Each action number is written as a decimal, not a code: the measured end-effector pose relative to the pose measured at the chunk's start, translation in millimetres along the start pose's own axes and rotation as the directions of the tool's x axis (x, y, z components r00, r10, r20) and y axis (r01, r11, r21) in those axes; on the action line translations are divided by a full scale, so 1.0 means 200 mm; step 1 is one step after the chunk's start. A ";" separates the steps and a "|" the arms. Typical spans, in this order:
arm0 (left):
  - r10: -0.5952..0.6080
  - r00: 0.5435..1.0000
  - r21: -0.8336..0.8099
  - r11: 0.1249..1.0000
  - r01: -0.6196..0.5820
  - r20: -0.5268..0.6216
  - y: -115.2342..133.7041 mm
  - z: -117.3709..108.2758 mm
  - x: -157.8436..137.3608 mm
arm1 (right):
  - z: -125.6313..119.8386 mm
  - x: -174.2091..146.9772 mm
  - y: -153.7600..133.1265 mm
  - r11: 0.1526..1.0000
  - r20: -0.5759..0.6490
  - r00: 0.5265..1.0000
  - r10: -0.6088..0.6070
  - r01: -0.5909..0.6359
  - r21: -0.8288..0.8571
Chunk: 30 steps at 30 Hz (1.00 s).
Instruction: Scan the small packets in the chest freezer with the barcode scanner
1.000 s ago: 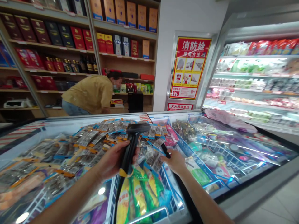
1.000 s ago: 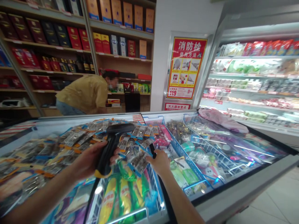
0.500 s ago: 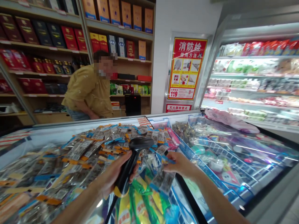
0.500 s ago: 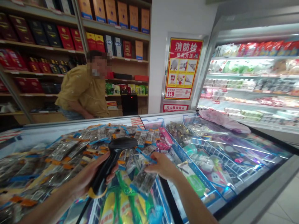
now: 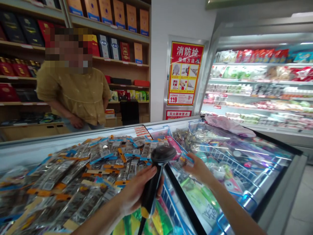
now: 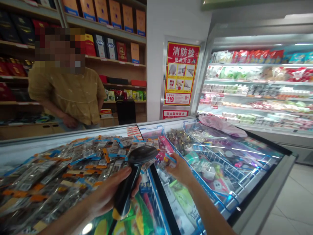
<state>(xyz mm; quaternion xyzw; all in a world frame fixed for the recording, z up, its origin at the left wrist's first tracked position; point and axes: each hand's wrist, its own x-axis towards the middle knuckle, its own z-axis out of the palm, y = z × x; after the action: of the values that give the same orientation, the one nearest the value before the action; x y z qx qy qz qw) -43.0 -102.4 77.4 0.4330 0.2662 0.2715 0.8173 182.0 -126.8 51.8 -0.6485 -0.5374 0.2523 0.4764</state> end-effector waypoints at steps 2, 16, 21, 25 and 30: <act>0.002 1.000 -0.024 1.000 -0.003 -0.017 0.01 -0.01 -0.01 | -0.05 -0.01 0.01 0.995 0.035 0.999 0.005 -0.009 0.098; 0.068 0.997 0.072 0.995 -0.064 -0.045 0.01 0.08 0.07 | -0.03 0.05 0.23 0.618 0.207 0.970 -0.125 0.239 -0.749; 0.021 0.995 0.118 0.993 -0.010 -0.096 0.03 0.04 0.09 | -0.06 0.11 0.25 0.528 0.133 0.962 -0.240 0.244 -0.813; 0.088 0.993 0.099 0.992 -0.079 -0.083 0.12 0.05 0.16 | -0.03 0.17 0.26 0.549 0.146 0.940 -0.309 0.301 -0.780; 0.066 0.998 0.121 0.990 -0.067 0.016 0.16 0.07 0.25 | -0.03 0.17 0.35 0.811 0.020 0.968 -0.248 0.219 -0.542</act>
<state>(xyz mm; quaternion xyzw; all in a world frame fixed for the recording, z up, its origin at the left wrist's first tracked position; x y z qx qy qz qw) -5.5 -61.6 100.6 0.4923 0.2629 0.2794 0.7813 228.6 -95.1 -1.1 -0.6916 -0.6495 0.0132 0.3156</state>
